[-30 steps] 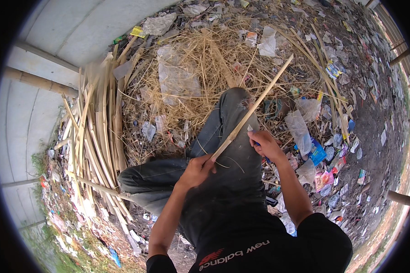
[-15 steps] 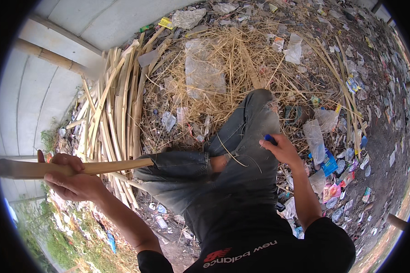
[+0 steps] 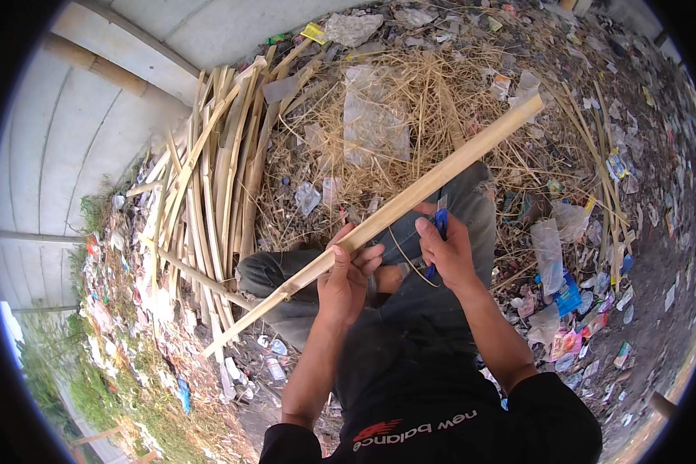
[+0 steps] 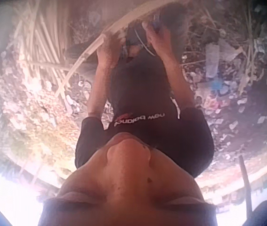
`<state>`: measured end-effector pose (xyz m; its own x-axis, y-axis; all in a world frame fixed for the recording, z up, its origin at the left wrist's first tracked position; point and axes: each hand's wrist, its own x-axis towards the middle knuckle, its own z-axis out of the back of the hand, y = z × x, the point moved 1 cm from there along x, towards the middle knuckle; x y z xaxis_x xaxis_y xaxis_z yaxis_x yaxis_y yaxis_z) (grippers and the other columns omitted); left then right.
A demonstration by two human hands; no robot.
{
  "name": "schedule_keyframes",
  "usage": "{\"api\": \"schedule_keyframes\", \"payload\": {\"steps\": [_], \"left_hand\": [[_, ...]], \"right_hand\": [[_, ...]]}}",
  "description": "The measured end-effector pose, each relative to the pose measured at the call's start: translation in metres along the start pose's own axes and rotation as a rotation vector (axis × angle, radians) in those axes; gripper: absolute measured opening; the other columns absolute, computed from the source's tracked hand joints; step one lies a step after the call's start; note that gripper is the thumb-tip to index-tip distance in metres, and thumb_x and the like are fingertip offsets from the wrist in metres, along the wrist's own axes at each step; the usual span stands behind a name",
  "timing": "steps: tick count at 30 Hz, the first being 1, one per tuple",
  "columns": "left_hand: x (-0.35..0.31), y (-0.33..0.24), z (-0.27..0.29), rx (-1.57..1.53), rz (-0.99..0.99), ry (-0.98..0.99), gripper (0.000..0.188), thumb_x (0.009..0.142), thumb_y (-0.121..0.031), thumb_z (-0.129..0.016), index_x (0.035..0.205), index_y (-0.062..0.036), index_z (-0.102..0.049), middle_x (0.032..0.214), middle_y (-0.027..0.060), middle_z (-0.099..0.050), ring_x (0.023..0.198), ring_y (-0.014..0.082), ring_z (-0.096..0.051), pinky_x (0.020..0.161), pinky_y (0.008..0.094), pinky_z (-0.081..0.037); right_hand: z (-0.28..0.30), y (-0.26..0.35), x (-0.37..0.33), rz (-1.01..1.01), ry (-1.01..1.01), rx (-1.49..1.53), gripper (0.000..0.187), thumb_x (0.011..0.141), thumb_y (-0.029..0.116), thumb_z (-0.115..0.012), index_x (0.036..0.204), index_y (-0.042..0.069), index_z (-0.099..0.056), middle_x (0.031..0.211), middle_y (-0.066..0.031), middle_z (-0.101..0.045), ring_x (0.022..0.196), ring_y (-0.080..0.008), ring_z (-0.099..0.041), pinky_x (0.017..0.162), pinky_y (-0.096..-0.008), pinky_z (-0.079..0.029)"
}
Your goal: The person sits on the ground and uses a knife to split long bamboo strips into thinner slats. They hold the bamboo against their leg and repeatedly slice along its length to separate the material.
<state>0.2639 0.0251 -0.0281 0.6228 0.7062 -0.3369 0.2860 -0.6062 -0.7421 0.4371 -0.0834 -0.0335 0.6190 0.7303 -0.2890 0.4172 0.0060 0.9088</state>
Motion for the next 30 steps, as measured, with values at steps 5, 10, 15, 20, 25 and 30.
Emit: {"api": "schedule_keyframes", "payload": {"steps": [5,10,15,20,25,30], "left_hand": [[0.005,0.020,-0.010,-0.011,0.261,0.028,0.065,0.111,-0.048,-0.050,0.157,-0.0034,-0.041,0.136,0.0188,-0.066,0.108,0.0254,-0.072,0.087,0.0368,-0.059],[-0.017,-0.002,-0.009,0.302,0.343,0.320,0.049,0.110,-0.038,-0.057,0.137,0.0035,-0.063,0.122,0.0188,-0.075,0.094,0.0217,-0.074,0.078,0.0334,-0.058],[-0.024,-0.040,0.009,1.459,-0.791,0.011,0.021,0.099,-0.015,-0.071,0.113,-0.0005,-0.077,0.091,0.0150,-0.076,0.078,0.0313,-0.069,0.074,0.0389,-0.054],[-0.030,-0.037,0.061,1.292,-0.176,0.131,0.026,0.101,-0.022,-0.071,0.111,0.0010,-0.078,0.082,0.0125,-0.074,0.071,0.0245,-0.069,0.069,0.0355,-0.055],[-0.046,-0.022,0.078,0.934,0.204,0.311,0.031,0.105,-0.027,-0.069,0.110,0.0024,-0.078,0.079,0.0061,-0.073,0.067,0.0103,-0.065,0.063,0.0283,-0.054],[-0.043,-0.036,0.072,0.931,0.225,0.386,0.025,0.106,-0.020,-0.066,0.117,0.0017,-0.075,0.088,0.0062,-0.075,0.070,0.0092,-0.063,0.067,0.0270,-0.054]], "right_hand": [[-0.014,-0.011,0.009,0.021,-0.074,0.249,0.028,0.106,0.033,-0.068,0.097,0.007,-0.063,0.063,0.0080,-0.039,0.049,-0.0047,-0.040,0.046,-0.0258,-0.035],[0.005,-0.010,0.023,0.119,-0.161,0.391,0.035,0.105,0.034,-0.070,0.082,0.014,-0.053,0.062,0.0078,-0.039,0.049,-0.0059,-0.039,0.048,-0.0262,-0.035],[0.041,-0.004,0.035,0.155,-0.169,0.433,0.034,0.106,0.034,-0.068,0.082,0.016,-0.052,0.063,0.0084,-0.038,0.049,-0.0055,-0.037,0.049,-0.0268,-0.035],[0.055,-0.002,0.047,0.152,-0.180,0.517,0.035,0.106,0.034,-0.068,0.080,0.017,-0.052,0.062,0.0092,-0.039,0.050,-0.0049,-0.039,0.051,-0.0267,-0.035],[0.053,0.003,0.056,0.112,-0.247,0.514,0.033,0.104,0.036,-0.072,0.081,0.017,-0.056,0.062,0.0091,-0.040,0.050,-0.0053,-0.039,0.052,-0.0268,-0.035],[0.051,0.000,0.062,0.069,-0.299,0.518,0.032,0.102,0.034,-0.074,0.081,0.016,-0.058,0.062,0.0092,-0.041,0.050,-0.0054,-0.040,0.052,-0.0265,-0.036]]}}
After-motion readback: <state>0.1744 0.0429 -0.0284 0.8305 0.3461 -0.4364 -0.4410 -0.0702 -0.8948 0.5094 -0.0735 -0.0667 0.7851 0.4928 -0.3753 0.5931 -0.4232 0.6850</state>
